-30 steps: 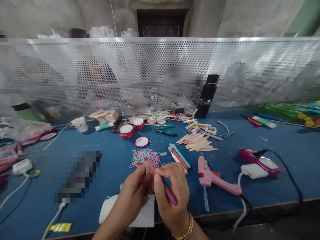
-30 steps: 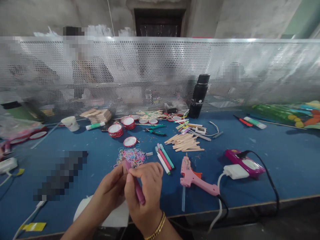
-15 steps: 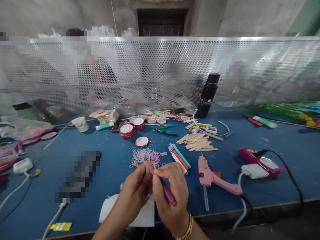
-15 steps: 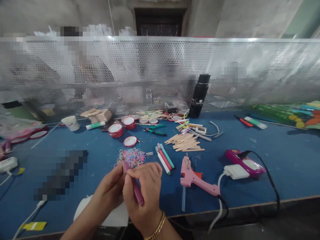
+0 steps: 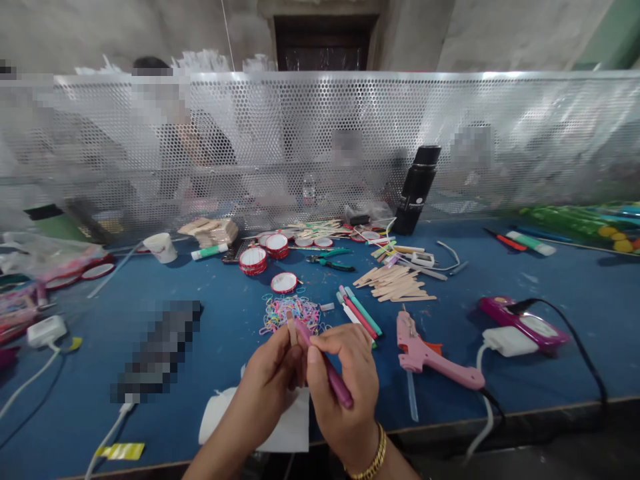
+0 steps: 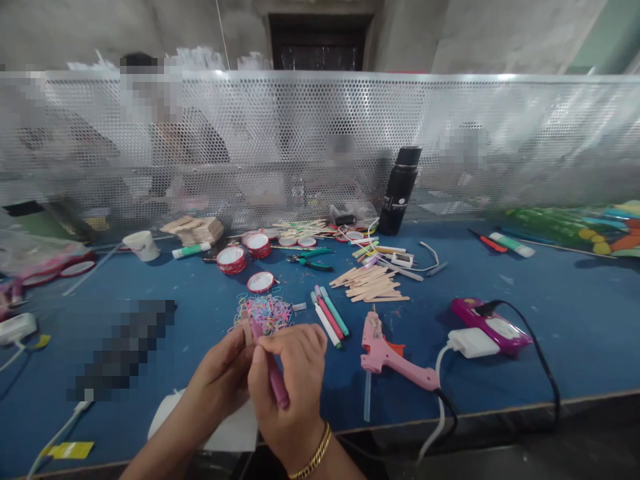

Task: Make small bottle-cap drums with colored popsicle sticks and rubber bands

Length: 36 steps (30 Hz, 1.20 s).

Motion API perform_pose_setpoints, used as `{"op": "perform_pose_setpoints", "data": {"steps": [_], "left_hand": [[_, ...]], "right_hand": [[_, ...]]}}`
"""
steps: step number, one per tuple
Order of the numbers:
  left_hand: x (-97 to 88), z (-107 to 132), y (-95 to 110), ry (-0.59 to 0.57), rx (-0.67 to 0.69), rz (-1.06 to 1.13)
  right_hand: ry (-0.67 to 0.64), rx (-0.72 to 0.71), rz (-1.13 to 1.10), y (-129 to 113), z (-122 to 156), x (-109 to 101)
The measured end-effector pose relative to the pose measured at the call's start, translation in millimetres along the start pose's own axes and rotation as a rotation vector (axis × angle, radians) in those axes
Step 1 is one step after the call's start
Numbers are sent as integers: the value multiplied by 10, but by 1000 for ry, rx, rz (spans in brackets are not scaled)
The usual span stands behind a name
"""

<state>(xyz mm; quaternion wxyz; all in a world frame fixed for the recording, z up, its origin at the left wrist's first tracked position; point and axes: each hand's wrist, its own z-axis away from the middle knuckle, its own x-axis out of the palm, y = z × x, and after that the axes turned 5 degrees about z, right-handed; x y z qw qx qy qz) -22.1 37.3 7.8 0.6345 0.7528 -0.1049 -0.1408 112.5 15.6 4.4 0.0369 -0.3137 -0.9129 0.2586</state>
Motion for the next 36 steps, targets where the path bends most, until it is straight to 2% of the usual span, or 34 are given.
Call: {"op": "perform_pose_setpoints", "data": {"steps": [8,13,23,27,30,34,36], "left_hand": [[4,5,39,-3,22,-32],[3,4,30,6,20,-4],[-33,-20,-66,18,28,-23],[-39,-22,-39,10,39,-57],[-35,-25,-3,15,40,-53],[-35,-29,21,36,33,-75],[-39,-28,21,43,23,-78]], "right_hand": [[-26,-18,-22,-9,5,0],[2,3,9,-4,7,-6],[-5,11,38,3,5,-22],[-65,49,163,75,-98,-210],[-127,74,288,215,-221,-373],[-261,39,607,462,-313,-457],[-276,9,782,561,-307,-442]]}}
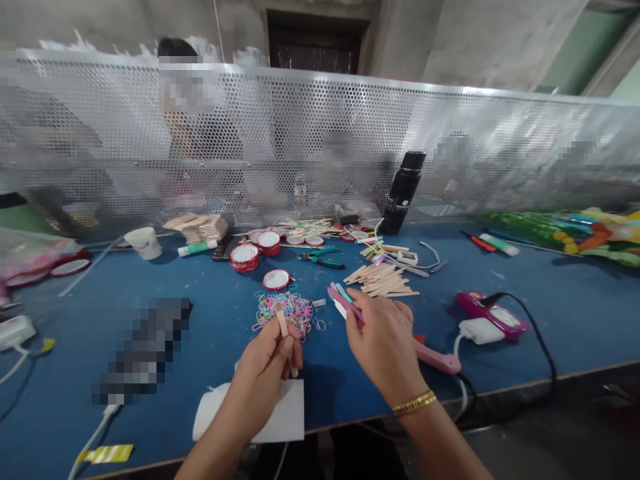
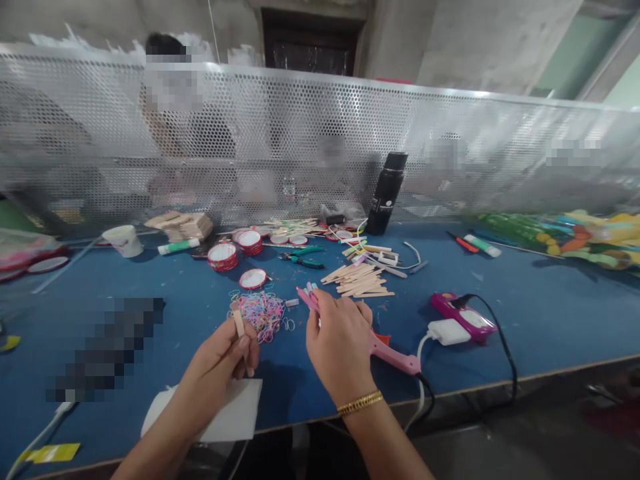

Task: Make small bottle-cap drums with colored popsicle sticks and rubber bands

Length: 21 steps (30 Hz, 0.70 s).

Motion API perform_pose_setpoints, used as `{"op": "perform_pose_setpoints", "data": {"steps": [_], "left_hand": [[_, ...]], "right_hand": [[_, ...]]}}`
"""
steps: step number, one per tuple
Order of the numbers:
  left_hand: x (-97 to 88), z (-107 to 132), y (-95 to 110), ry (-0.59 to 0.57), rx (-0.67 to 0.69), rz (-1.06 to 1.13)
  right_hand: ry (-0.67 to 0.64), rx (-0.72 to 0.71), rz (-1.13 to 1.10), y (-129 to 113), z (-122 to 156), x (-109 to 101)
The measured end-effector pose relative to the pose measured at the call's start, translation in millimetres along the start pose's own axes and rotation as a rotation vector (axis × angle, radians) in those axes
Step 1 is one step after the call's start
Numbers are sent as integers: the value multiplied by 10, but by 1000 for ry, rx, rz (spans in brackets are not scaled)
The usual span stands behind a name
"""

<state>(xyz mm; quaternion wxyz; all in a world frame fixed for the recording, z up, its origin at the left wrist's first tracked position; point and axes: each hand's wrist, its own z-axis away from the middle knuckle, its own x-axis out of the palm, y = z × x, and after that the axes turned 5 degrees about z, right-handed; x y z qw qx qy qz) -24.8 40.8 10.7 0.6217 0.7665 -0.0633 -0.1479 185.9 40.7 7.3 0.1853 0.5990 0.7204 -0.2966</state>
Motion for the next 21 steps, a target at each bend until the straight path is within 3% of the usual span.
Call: {"op": "perform_pose_setpoints", "data": {"steps": [7,11,21], "left_hand": [[-24,12,-39,-19,-18,4],[-27,15,-41,-27,-29,-5],[-16,1,-19,-30,-13,-34]], "right_hand": [[-54,-54,141,43,37,136],[-103,-70,133,51,12,180],[-88,-71,51,22,49,161]]}}
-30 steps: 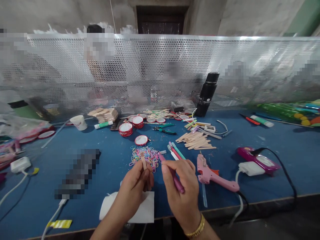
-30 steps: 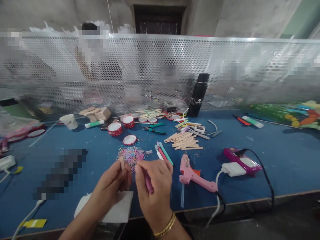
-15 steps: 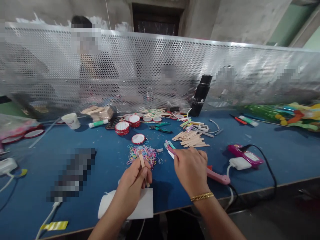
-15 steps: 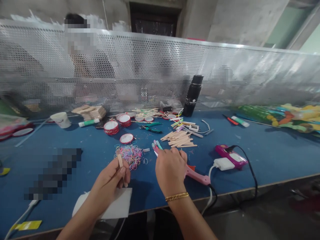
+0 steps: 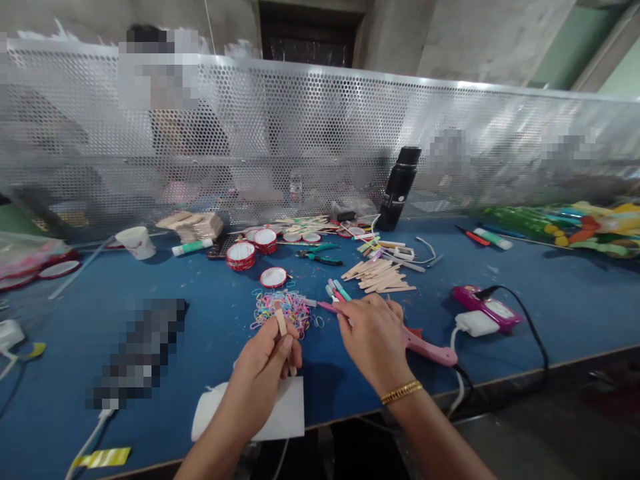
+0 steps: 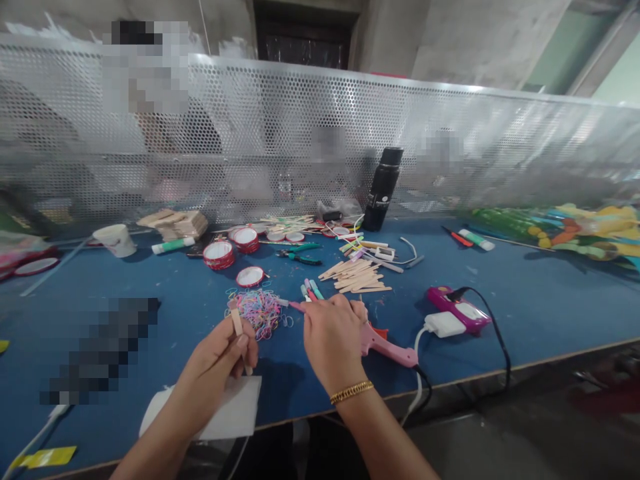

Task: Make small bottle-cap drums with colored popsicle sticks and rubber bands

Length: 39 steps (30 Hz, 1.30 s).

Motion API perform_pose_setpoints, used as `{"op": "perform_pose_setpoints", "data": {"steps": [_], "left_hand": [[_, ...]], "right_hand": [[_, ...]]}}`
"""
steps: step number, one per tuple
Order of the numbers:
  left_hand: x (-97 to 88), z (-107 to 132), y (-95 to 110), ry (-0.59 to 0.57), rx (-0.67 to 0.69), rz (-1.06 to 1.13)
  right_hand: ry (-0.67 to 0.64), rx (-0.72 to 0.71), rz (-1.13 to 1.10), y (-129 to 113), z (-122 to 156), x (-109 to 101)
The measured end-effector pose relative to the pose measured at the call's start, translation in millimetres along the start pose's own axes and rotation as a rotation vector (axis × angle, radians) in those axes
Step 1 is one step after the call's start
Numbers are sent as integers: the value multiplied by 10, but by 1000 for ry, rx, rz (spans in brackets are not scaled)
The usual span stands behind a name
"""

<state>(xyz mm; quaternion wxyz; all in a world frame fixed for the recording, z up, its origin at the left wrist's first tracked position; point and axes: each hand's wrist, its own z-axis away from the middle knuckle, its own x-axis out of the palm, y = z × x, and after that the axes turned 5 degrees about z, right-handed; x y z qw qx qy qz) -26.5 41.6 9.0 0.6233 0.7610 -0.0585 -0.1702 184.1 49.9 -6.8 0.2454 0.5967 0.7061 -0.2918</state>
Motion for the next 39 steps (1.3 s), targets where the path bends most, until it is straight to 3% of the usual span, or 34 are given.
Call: {"op": "perform_pose_setpoints", "data": {"steps": [3,7,15,33,39], "left_hand": [[2,5,10,5,-4,-10],[20,7,23,17,-37,15],[30,-5,45,19,-48,15],[14,6,-20,4,-27,11],[-2,13,-16,7,-20,-11]], "right_hand": [[-70,34,-34,-36,19,-27],[-279,96,-52,-114,-13,-96],[-560,-6,125,-263,-107,-151],[-626,25,194,-274,-345,-19],[-583,-8,189,-215,-361,-179]]}}
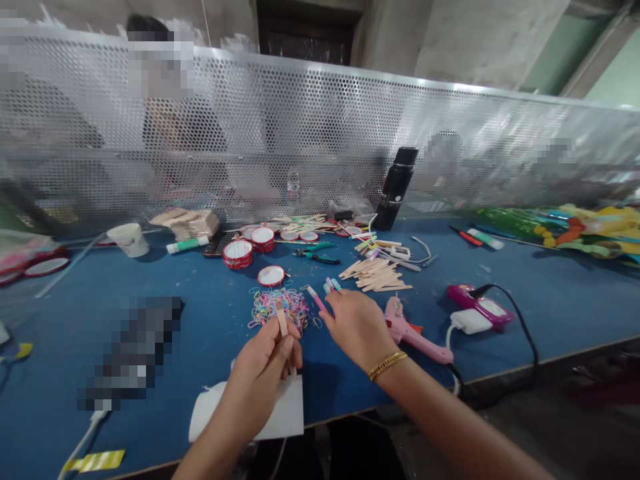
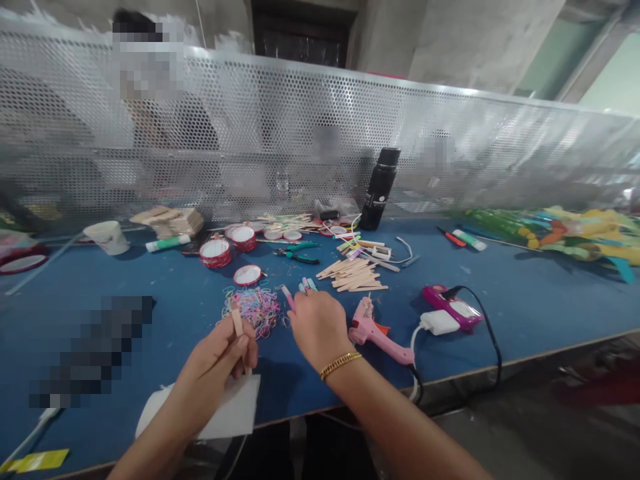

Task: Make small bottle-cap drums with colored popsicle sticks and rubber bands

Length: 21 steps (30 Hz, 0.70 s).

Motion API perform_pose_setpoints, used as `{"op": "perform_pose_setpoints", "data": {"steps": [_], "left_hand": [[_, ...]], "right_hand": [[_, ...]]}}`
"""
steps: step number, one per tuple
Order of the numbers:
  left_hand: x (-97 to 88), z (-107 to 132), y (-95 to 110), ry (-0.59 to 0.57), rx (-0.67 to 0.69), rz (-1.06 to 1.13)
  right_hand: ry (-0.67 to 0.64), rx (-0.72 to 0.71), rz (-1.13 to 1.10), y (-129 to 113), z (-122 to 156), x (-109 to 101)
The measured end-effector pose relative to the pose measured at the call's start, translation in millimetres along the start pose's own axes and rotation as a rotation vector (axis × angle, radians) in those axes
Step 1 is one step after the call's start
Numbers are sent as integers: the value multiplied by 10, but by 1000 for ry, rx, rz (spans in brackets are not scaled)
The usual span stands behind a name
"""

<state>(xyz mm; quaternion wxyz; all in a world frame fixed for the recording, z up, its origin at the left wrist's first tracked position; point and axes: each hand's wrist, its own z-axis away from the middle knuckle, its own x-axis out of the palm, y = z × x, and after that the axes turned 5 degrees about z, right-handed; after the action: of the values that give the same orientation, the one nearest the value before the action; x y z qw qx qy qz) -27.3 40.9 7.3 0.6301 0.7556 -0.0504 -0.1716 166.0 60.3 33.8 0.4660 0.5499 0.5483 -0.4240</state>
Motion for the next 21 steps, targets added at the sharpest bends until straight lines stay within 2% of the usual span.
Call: {"op": "perform_pose_setpoints", "data": {"steps": [3,7,10,13,17,21], "left_hand": [[-16,1,-10,-30,17,4],[-13,-3,-24,-19,-1,25],[-1,-12,-13,-1,-42,51],[8,-21,7,4,-74,69],[11,-22,7,-17,-77,83],[10,-19,-19,-18,-84,80]], "right_hand": [[27,-46,8,100,-78,-193],[-9,-194,12,146,-461,-307],[-66,-286,43,77,-803,-208],[-122,-341,100,-22,-1029,-62],[-178,-365,167,-113,-1176,49],[-239,-367,170,-137,-1289,51]]}}
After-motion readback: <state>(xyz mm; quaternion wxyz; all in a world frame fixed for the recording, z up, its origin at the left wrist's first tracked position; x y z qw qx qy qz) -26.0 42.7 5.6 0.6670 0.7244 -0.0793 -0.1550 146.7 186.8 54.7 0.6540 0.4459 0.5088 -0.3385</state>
